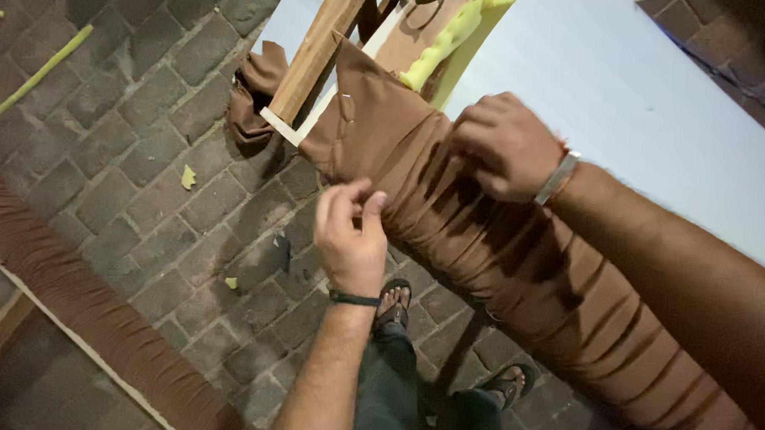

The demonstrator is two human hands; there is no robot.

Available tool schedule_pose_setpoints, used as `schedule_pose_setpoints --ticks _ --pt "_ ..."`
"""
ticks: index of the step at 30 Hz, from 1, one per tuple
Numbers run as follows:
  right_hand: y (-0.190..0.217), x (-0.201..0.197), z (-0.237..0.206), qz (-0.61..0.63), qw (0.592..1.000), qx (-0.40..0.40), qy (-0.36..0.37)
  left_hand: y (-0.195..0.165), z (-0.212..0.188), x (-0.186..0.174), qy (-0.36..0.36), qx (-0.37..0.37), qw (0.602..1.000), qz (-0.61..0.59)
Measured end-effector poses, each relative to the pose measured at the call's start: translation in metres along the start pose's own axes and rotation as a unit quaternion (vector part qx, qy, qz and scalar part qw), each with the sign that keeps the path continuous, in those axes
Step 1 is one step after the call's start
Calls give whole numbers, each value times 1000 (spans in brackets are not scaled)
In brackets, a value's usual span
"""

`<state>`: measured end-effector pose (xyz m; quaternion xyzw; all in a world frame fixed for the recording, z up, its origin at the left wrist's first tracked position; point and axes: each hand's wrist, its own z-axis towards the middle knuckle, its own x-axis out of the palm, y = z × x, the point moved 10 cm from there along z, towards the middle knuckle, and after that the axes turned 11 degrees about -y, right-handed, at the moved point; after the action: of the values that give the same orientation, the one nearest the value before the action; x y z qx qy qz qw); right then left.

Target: The person staples brown fabric onto a wooden furniture frame using a pneumatic staple gun, then smooths and folds the fabric along the frame edges. The person also uses scissors to trim excess fabric and reloads the staple gun with a strip of staples.

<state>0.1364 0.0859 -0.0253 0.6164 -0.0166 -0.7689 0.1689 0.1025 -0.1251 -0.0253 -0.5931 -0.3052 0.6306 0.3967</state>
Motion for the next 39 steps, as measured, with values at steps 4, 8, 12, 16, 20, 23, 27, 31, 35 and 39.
schedule_pose_setpoints --ticks 4,8,12,16,20,23,27,31,35,39 --pt "-9 -6 12 89 992 39 -79 -21 5 -2 -65 208 969 117" --pt "13 6 44 -3 992 -30 -122 1 17 27 -32 195 972 127" --pt "-6 14 50 -21 988 134 -66 22 42 42 6 141 976 165" --pt "-20 -35 -36 192 867 407 -216 44 60 15 13 -56 998 38" --pt "48 -74 -179 77 834 507 -206 -39 24 11 66 187 979 42" --pt "105 -96 -297 9 789 574 -220 -102 -60 41 164 324 932 17" --pt "151 -120 -421 -73 694 680 -225 -139 -225 104 420 434 793 84" --pt "163 -130 -463 -102 663 701 -241 -147 -333 123 518 475 711 25" --pt "158 -115 -471 -92 681 699 -200 -114 -345 156 487 582 624 187" --pt "177 -125 -513 -45 653 697 -294 -120 -288 158 361 531 745 180"
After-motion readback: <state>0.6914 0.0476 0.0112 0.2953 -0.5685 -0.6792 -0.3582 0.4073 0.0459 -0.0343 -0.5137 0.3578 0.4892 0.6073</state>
